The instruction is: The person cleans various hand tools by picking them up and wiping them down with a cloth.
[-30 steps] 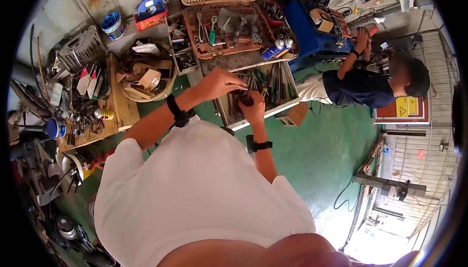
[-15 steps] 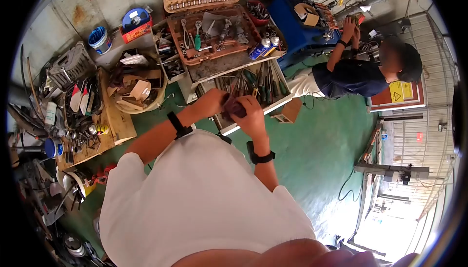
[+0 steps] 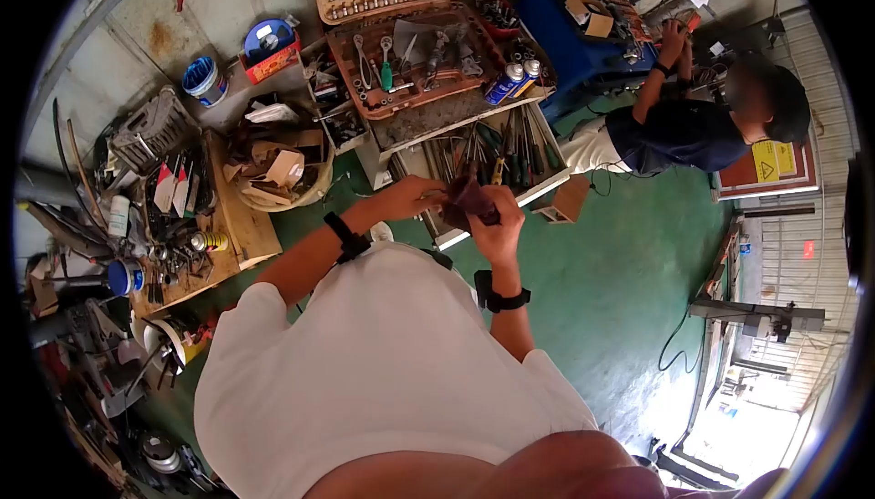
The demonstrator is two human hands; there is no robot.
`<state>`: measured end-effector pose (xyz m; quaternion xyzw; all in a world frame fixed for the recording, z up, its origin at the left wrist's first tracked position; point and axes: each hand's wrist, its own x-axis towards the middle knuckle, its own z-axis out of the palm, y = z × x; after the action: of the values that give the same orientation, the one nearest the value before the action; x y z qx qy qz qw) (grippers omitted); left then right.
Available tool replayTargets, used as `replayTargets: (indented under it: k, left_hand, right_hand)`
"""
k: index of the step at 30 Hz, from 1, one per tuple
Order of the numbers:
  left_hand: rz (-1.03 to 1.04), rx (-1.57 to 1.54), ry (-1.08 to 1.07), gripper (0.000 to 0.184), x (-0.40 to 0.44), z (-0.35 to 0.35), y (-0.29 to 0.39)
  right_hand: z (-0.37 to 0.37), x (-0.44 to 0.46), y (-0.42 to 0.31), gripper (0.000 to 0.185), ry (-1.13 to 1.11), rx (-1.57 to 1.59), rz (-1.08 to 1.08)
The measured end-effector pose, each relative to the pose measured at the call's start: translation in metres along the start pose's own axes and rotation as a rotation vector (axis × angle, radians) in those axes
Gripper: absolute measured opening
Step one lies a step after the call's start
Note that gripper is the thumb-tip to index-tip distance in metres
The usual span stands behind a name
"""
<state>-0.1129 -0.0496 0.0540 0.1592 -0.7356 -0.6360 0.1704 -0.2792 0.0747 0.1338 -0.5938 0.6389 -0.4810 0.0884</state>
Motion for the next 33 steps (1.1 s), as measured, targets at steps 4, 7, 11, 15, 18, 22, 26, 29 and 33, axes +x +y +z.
replayTargets:
  k: [4,7,11,15,18,22,26,29,33]
  left_hand:
    - [0.001,0.304,-0.075,0.018,0.002,-0.004,-0.015]
    - [0.303,0.458,0.039,0.017,-0.004,-0.014,0.005]
    - [0.076,0.724,-0.080,0.014,-0.007,-0.015,0.029]
    - [0.092,0.740,-0.070,0.014,-0.004,-0.014,0.014]
    - [0.071,0.706,-0.098,0.017,0.012,-0.017,0.010]
    - [-0.028,0.869,-0.208,0.028,0.023,0.001,0.022]
    - [-0.122,1.011,-0.245,0.027,0.020,0.019,0.004]
    - [-0.140,1.023,-0.148,0.015,0.017,0.016,0.008]
    - [-0.022,1.045,-0.078,0.016,0.003,-0.001,0.002]
  right_hand:
    - [-0.009,-0.005,0.006,0.037,-0.013,-0.002,0.097]
    - [-0.009,-0.014,0.026,0.037,-0.097,-0.061,0.049]
    - [-0.007,-0.014,0.020,0.032,-0.201,-0.149,0.168]
    - [-0.008,-0.017,0.023,0.023,-0.207,-0.348,0.101]
    - [-0.016,-0.015,0.029,0.018,-0.133,-0.309,0.126]
    - [-0.033,-0.008,0.021,0.017,-0.168,-0.252,0.123]
    - [-0.018,-0.019,0.016,0.021,-0.300,-0.212,0.054]
    - [-0.012,-0.024,0.025,0.028,-0.307,-0.278,0.096]
    - [-0.009,-0.047,0.062,0.033,-0.292,-0.388,0.198]
